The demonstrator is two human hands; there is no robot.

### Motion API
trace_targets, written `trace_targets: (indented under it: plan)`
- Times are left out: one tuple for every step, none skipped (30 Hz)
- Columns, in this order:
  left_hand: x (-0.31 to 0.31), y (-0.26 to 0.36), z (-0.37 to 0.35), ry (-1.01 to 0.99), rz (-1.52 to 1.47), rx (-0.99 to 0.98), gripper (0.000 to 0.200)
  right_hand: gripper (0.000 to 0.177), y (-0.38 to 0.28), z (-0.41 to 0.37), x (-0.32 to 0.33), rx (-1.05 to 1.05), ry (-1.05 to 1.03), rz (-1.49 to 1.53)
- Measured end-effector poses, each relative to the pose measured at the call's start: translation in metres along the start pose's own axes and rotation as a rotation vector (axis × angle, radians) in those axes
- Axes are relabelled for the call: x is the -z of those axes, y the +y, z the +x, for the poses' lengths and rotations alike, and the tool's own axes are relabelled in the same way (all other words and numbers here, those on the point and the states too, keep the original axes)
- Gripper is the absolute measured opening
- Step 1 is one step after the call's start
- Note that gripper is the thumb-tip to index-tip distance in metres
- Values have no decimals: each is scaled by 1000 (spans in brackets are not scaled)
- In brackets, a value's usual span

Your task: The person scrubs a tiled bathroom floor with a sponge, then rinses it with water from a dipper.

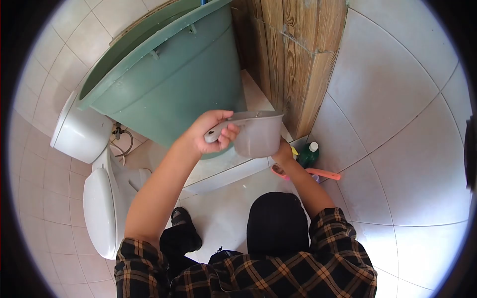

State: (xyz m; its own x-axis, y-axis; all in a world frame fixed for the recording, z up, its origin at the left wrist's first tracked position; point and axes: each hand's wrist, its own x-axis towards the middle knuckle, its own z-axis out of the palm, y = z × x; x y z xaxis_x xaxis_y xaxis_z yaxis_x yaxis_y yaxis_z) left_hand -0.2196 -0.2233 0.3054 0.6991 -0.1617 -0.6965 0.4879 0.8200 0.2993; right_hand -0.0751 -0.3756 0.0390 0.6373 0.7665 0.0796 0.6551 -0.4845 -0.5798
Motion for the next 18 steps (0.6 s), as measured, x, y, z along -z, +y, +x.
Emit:
trace_targets:
  plan:
    - [-4,2,3,-4,21,-14,24,37,-11,-2,8,-2,-25,-42]
    - [-10,-1,3,43,94,-45,22,38,-19,-2,14,-4,-48,-85]
    - [-12,-3,6,67,145,-67,22,38,-20,0,15,-7,-75,-123]
    - [-13,-7,6,89,195,-88,21,39,-19,3,13,-26,-68,-63]
    - [-12,-11,5,113,245,-106,21,39,-14,7,3,-46,-63,0]
    - [-8,-15,1,119,271,-121,21,39,-10,12,-7,-67,-58,62]
    - [-1,-19,-6,124,299,-135,21,39,-2,16,-22,-24,30,7]
    - [7,-24,-14,131,326,-148,21,40,5,20,-38,18,116,-47]
    - [12,-33,-25,172,352,-141,22,40,13,23,-51,60,204,-102]
    - [17,-43,-38,213,382,-135,22,39,9,24,-51,72,252,-112]
    - [23,-55,-50,232,409,-177,22,39,-1,24,-48,82,300,-122]
    - [31,-67,-63,251,436,-219,23,38,-10,26,-47,93,347,-133]
    - [43,-77,-77,261,419,-233,23,38,-16,29,-49,148,317,-124]
    - [55,-87,-90,270,402,-246,23,37,-21,33,-52,202,286,-115]
    - [62,-99,-103,292,370,-255,25,37,-23,38,-57,256,256,-105]
    - [67,-108,-114,312,341,-265,27,37,-19,46,-62,302,271,-89]
    - [73,-116,-125,315,312,-259,29,38,-11,58,-59,230,270,-98]
    - [79,-123,-131,318,287,-252,31,38,4,75,-52,155,270,-106]
